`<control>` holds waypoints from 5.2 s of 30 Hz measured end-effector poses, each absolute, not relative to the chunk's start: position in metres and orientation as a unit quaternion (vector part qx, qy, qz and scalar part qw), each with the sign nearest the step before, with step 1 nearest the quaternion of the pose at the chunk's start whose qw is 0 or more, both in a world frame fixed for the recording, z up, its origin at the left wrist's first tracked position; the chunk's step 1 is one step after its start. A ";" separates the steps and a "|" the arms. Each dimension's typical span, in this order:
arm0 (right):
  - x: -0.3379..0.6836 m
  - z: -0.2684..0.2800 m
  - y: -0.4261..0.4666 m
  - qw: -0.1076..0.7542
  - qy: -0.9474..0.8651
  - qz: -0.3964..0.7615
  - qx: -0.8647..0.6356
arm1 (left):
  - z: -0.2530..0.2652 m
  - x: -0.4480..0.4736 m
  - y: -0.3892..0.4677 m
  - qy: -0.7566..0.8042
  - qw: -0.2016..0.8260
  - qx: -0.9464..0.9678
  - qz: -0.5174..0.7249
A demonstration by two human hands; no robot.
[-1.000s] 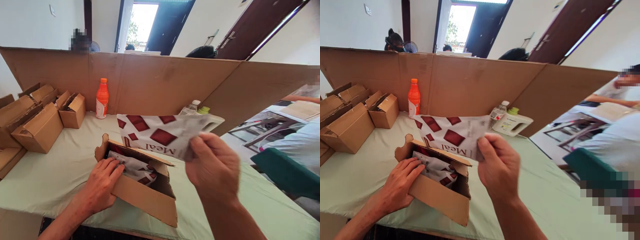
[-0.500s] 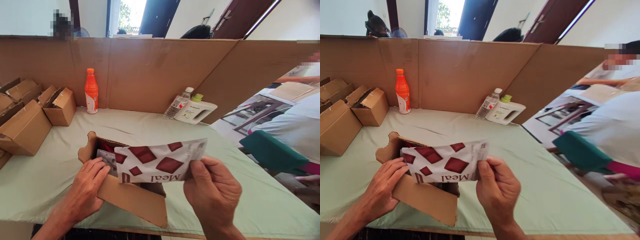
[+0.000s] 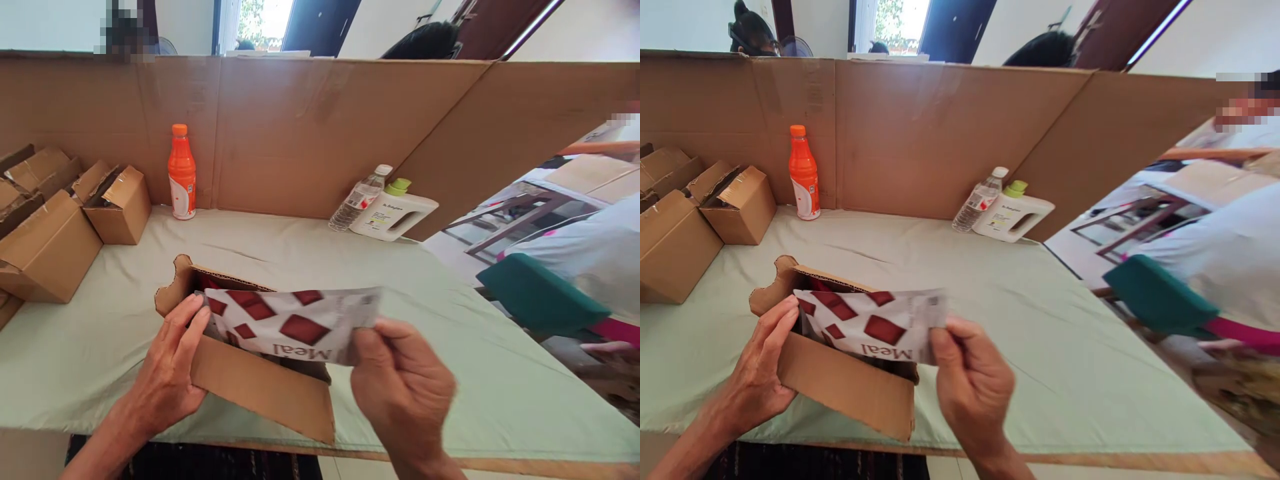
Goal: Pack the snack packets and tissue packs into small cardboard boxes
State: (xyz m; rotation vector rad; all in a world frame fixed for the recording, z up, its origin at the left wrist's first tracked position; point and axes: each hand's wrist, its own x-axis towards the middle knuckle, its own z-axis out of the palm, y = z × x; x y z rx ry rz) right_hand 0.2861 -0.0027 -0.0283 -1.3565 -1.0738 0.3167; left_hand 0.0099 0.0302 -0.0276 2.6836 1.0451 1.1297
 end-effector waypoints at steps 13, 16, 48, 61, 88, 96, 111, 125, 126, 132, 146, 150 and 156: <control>0.293 0.032 0.010 0.283 -0.748 0.230 -0.554 | -0.031 0.009 0.026 0.361 0.017 0.866 0.345; 0.286 0.049 0.021 0.191 -0.801 0.197 -0.533 | -0.034 0.010 0.023 0.360 0.007 0.859 0.364; 0.219 0.052 0.059 -0.063 -0.861 0.091 -0.497 | -0.040 0.011 0.028 0.304 -0.020 0.862 0.405; 0.233 0.040 0.074 -0.011 -0.871 0.149 -0.468 | -0.037 0.012 0.031 0.297 -0.020 0.857 0.420; 0.225 0.045 0.068 -0.035 -0.847 0.108 -0.520 | -0.024 0.015 0.034 0.316 -0.020 0.853 0.415; 0.224 0.040 0.077 -0.084 -0.847 0.100 -0.516 | -0.023 0.016 0.033 0.330 -0.008 0.853 0.405; 0.260 0.031 0.055 0.155 -0.847 0.152 -0.486 | -0.036 -0.007 0.014 0.385 -0.064 0.801 0.453; 0.286 0.000 0.043 0.457 -0.723 0.234 -0.462 | -0.026 -0.004 0.049 0.392 0.162 0.792 0.438; 0.285 -0.003 0.045 0.457 -0.720 0.252 -0.456 | -0.024 -0.004 0.051 0.401 0.157 0.792 0.433; 0.292 -0.012 0.037 0.523 -0.643 0.314 -0.464 | -0.013 0.002 0.059 0.460 0.093 0.773 0.426; 0.303 -0.017 0.026 0.342 -0.821 0.018 -0.457 | -0.023 0.014 0.070 0.445 0.081 0.806 0.382; 0.311 -0.031 0.018 0.327 -0.840 0.025 -0.431 | -0.026 0.009 0.075 0.396 0.091 0.840 0.360; 0.317 -0.056 0.004 0.302 -0.840 0.004 -0.451 | -0.028 0.005 0.081 0.376 0.090 0.853 0.350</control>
